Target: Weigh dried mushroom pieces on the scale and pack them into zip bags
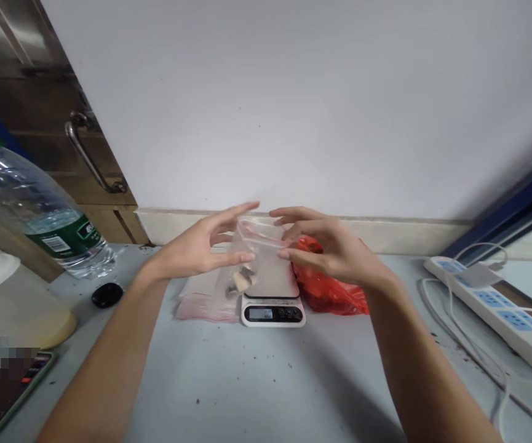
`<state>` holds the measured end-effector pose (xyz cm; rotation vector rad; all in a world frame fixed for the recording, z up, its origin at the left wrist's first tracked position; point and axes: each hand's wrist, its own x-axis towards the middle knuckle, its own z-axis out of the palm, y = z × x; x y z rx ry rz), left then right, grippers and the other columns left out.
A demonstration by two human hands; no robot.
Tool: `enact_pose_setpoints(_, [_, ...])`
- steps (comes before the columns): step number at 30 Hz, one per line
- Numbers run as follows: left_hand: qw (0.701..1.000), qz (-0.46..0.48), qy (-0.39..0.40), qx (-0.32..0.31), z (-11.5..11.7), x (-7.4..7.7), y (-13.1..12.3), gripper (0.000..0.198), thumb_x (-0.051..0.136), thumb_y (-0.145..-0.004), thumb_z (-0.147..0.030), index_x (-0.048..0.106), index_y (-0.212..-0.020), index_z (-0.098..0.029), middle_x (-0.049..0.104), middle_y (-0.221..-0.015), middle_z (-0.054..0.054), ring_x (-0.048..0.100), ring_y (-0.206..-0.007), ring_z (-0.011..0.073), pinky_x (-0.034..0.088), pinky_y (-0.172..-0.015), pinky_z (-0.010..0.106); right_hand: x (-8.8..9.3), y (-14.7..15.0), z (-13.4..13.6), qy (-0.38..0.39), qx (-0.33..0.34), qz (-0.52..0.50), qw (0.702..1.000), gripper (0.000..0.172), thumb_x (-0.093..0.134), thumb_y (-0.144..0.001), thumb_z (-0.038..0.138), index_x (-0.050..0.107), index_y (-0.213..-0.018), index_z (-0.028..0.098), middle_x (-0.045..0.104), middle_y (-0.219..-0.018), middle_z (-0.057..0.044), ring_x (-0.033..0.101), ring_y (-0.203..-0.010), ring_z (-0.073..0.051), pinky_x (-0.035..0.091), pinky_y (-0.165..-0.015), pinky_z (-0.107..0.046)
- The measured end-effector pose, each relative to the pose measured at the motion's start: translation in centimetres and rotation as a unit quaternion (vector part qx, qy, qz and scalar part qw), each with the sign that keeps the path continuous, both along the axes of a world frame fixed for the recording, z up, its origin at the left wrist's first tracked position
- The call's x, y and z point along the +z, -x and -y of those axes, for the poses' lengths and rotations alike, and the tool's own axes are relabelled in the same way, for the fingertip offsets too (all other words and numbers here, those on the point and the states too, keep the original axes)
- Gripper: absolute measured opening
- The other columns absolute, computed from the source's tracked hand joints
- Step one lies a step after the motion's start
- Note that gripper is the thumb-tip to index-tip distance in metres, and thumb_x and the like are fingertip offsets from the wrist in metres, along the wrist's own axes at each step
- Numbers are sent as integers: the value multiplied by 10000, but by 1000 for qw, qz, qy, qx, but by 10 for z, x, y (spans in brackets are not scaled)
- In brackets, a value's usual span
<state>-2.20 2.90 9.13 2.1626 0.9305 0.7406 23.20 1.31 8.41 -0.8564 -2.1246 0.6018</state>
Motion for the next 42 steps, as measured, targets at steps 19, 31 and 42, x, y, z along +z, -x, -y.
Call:
enact_pose_setpoints(19, [992,45,-48,111,7,8,-15,243,724,-819,-436,719,-879,-200,770,-852,40,729,-836,216,600,-871,367,10,1,5,19,-79,-52,995,252,748,-780,369,578,-680,211,639,-686,2,563,-636,-144,458,-597,-271])
enact_pose_setpoints(31, [977,-27,-198,80,21,1,-43,140,538,-900,-284,638,-826,-219,708,-836,16,622,-803,186,512,-756,315,14,4,13,-15,-67,34,997,140,649,-894,294,725,-820,203,727,-797,-27,622,-716,-165,487,-684,-297])
enact_pose_setpoints(42, [968,-9,-243,56,16,-6,-45,184,495,-963,-256,620,-838,-206,684,-795,-3,605,-714,150,461,-644,264,8,9,9,-48,-40,96,993,153,441,-964,183,554,-863,205,674,-912,-56,573,-793,-169,427,-716,-290])
